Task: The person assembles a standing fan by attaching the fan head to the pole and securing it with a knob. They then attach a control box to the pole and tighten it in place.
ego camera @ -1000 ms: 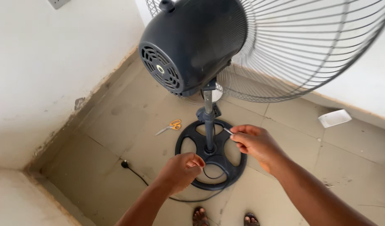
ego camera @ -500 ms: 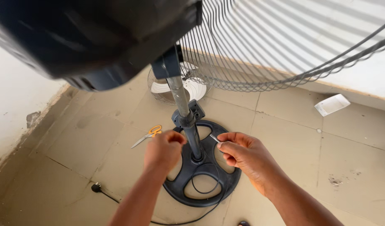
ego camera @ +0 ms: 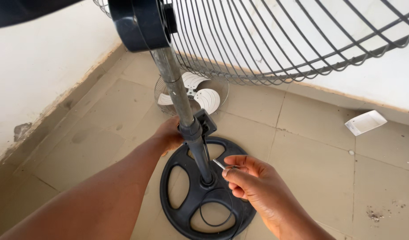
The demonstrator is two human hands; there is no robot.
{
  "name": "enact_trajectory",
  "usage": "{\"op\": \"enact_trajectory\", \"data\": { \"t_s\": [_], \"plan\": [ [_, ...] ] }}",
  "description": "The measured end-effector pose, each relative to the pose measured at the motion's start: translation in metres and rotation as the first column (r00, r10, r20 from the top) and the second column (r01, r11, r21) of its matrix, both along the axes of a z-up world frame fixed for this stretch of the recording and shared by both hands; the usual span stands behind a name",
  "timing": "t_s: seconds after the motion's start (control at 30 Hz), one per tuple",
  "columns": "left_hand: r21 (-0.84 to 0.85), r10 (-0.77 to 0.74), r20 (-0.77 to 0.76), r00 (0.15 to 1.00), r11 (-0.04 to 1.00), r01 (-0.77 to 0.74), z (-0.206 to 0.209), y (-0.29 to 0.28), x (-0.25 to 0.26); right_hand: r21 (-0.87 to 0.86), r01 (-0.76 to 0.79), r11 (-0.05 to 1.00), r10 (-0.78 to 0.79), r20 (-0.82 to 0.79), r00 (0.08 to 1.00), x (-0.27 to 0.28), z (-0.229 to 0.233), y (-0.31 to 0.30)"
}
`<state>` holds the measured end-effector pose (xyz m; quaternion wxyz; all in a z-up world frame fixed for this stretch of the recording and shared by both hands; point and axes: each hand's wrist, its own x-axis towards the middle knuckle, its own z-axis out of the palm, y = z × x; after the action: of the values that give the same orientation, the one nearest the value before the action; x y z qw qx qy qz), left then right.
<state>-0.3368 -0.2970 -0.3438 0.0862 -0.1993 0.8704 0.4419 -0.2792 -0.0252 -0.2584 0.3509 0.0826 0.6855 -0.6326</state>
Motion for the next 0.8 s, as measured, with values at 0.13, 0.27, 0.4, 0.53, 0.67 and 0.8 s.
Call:
{"op": "enact_trajectory", "data": {
  "t_s": [0.13,0.27,0.4,0.53,0.67,0.8],
  "plan": [
    [-0.053,0.118,0.014,0.993,0.992,-0.117,-0.003,0.006,0.006,-0.041,-0.009,0.999,0.007,-0.041,0.999,-0.009,-0.003,-0.003],
    [-0.113,0.438,-0.086,0.895,0.888,-0.446,-0.005,0.006,0.025,-0.039,-0.025,0.999,0.021,-0.097,0.995,-0.023,0.003,-0.007],
    [0.343,0.580,-0.223,0.783,0.799,-0.494,-0.008,0.006,0.061,-0.003,0.020,1.000,-0.020,-0.130,0.991,-0.035,0.011,-0.014],
    [0.501,0.644,-0.119,0.755,0.696,-0.514,0.017,0.015,0.097,-0.030,0.038,0.999,-0.043,-0.181,0.983,-0.034,0.018,-0.022],
    [0.593,0.745,-0.115,0.656,0.582,-0.556,0.059,0.031,0.106,-0.006,0.023,1.000,-0.024,-0.235,0.972,-0.034,0.021,-0.026],
    [0.760,0.818,-0.070,0.572,0.415,-0.500,0.097,0.036,0.107,-0.051,0.000,0.999,-0.010,-0.198,0.980,-0.032,0.024,-0.033]
  ]
}}
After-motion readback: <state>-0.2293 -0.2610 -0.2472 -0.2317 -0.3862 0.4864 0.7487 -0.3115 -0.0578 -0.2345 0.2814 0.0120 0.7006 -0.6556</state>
